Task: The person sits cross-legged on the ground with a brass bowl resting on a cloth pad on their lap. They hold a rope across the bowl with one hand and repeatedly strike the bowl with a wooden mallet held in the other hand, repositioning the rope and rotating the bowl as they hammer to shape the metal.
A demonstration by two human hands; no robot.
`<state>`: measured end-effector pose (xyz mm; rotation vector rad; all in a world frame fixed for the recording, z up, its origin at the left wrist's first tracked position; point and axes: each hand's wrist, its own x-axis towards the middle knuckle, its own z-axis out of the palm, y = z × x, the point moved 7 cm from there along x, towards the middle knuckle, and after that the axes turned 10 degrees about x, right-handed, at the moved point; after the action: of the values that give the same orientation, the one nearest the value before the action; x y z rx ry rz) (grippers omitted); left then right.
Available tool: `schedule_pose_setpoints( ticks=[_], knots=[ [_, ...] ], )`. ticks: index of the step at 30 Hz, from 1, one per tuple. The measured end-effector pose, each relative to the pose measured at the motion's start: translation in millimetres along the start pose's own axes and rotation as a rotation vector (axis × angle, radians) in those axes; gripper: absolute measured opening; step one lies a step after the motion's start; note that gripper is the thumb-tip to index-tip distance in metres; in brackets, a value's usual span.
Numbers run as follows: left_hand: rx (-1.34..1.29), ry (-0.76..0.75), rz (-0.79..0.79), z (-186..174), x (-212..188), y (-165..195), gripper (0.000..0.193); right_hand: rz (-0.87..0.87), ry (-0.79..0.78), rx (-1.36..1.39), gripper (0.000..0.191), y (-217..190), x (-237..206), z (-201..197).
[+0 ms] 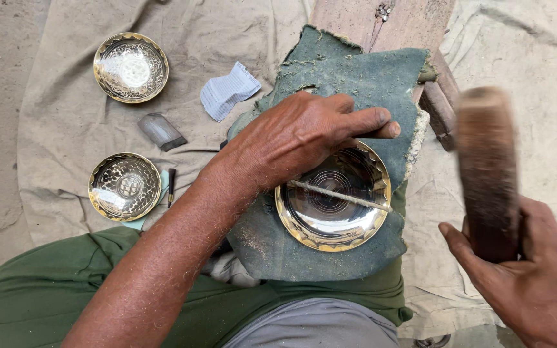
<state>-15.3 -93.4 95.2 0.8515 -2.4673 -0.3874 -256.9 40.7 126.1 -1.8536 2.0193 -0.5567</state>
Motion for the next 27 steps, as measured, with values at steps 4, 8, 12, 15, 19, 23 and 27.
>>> schedule_pose_setpoints(
  ticks=[4, 8, 12, 15, 19, 23, 27],
  knots=[
    [-0.082, 0.033, 0.023, -4, -2, 1, 0.037, 0.027, 0.013, -0.117, 0.041, 4, -2, -4],
    [-0.107, 0.005, -0.019, 0, 2, 1, 0.023, 0.103, -0.025, -0.214, 0.042, 18, 4, 0],
    [-0.073, 0.037, 0.005, 4, 5, 1, 0.026, -0.027, -0.077, -0.068, 0.032, 20, 6, 7],
    [-0.031, 0.047, 0.016, 6, 8, 0, 0.024, 0.034, -0.084, -0.118, 0.031, 27, 8, 10],
    [0.040, -0.015, -0.038, 6, 8, 1, 0.023, 0.065, -0.128, -0.082, 0.030, 22, 0, 18],
    [-0.148, 0.320, -0.019, -35, -12, 9, 0.037, 0.147, 0.176, 0.496, 0.021, 33, -33, 17],
    [-0.251, 0.402, -0.226, -55, -56, -12, 0.037, 0.491, 0.225, 1.054, 0.037, 99, -60, 59]
  ],
)
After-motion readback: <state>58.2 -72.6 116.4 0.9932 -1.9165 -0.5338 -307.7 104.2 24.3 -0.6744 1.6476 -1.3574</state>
